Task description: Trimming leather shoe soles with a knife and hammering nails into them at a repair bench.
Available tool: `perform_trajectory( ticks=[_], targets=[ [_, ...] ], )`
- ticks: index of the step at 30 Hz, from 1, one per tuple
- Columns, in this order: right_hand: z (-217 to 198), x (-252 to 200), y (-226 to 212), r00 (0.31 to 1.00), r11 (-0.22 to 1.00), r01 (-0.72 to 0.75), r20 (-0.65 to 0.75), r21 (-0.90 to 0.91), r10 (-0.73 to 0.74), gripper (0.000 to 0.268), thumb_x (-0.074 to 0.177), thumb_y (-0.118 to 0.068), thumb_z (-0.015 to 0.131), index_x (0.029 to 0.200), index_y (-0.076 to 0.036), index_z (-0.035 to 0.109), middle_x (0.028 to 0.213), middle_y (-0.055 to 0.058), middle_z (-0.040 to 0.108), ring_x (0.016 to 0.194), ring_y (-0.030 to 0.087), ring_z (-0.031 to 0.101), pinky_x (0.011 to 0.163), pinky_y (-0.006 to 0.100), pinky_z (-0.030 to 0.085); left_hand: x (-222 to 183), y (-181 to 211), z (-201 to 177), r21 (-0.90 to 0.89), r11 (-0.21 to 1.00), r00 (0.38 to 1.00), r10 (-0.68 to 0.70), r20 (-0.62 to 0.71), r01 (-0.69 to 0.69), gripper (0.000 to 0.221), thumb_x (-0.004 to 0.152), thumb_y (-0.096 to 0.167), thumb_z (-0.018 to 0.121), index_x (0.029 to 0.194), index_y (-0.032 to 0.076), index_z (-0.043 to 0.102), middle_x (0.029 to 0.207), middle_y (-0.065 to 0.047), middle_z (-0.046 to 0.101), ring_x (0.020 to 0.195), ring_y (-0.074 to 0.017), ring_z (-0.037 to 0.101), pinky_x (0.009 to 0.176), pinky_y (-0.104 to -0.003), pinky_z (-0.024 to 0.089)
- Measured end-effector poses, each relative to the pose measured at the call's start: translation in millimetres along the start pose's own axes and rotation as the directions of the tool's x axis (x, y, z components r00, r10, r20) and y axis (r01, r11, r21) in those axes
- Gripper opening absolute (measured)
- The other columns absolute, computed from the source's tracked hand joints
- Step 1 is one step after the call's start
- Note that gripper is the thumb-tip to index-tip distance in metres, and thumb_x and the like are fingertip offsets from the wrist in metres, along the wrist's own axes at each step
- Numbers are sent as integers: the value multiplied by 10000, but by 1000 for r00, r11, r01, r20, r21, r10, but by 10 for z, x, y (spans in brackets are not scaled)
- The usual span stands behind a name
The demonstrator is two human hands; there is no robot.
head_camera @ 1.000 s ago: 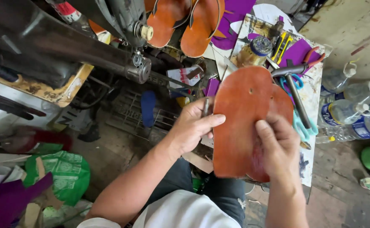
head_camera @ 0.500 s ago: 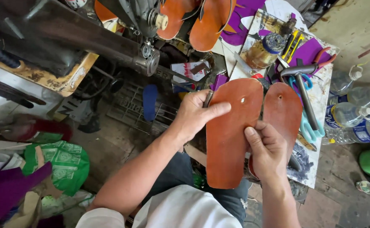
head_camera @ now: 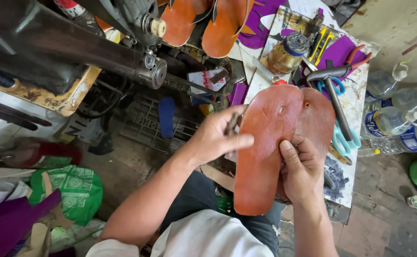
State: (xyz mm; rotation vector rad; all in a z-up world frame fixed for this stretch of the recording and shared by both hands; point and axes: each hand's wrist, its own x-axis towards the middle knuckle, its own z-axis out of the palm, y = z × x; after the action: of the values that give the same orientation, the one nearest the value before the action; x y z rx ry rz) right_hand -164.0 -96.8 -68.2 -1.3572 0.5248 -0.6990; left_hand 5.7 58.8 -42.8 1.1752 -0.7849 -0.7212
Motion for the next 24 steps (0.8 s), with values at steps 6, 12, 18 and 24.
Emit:
perform_trajectory(
  ticks=[6, 12, 18, 24],
  targets=[
    [-59, 28, -5, 999, 996, -6, -36, -93, 3, 94, 1019, -107, 657, 1083, -42, 677, 591, 29, 595, 467, 119, 632, 472, 194, 535, 32, -233, -22, 2, 1000, 992, -14, -124, 14, 169, 912, 203, 793, 844, 76, 705, 544, -63, 596, 420, -122, 601, 409, -206, 456],
    [370, 119, -517, 999, 608, 13, -18, -794, -45, 395, 966, -283, 731, 1301, -80, 679, 956, 225, 762, 967, 430, 727, 844, 561, 569, 1, 207, -43, 115, 946, 842, -208, -497, 302, 428, 965, 452, 580, 1233, 157, 736, 777, -119, 682, 634, -152, 592, 468, -285, 491],
    [198, 154, -529, 997, 570, 48, 6, -820, -74, 394, 972, -258, 692, 1310, -57, 659, 836, 183, 755, 868, 405, 726, 804, 537, 572, 192, 332, -218, 419, 865, 909, -94, -407, 277, 400, 925, 234, 587, 1284, 97, 698, 686, -102, 722, 663, -190, 749, 664, -327, 567],
    [224, 117, -757, 984, 720, -178, -101, -671, 149, 377, 955, -177, 593, 1323, -123, 661, 1068, 121, 806, 999, 197, 754, 774, 347, 556, 1303, 215, -426, 809, 588, 973, 195, -125, -14, 484, 1050, 166, 618, 648, 182, 349, 557, 61, 332, 512, -89, 341, 533, -269, 309]
  ],
)
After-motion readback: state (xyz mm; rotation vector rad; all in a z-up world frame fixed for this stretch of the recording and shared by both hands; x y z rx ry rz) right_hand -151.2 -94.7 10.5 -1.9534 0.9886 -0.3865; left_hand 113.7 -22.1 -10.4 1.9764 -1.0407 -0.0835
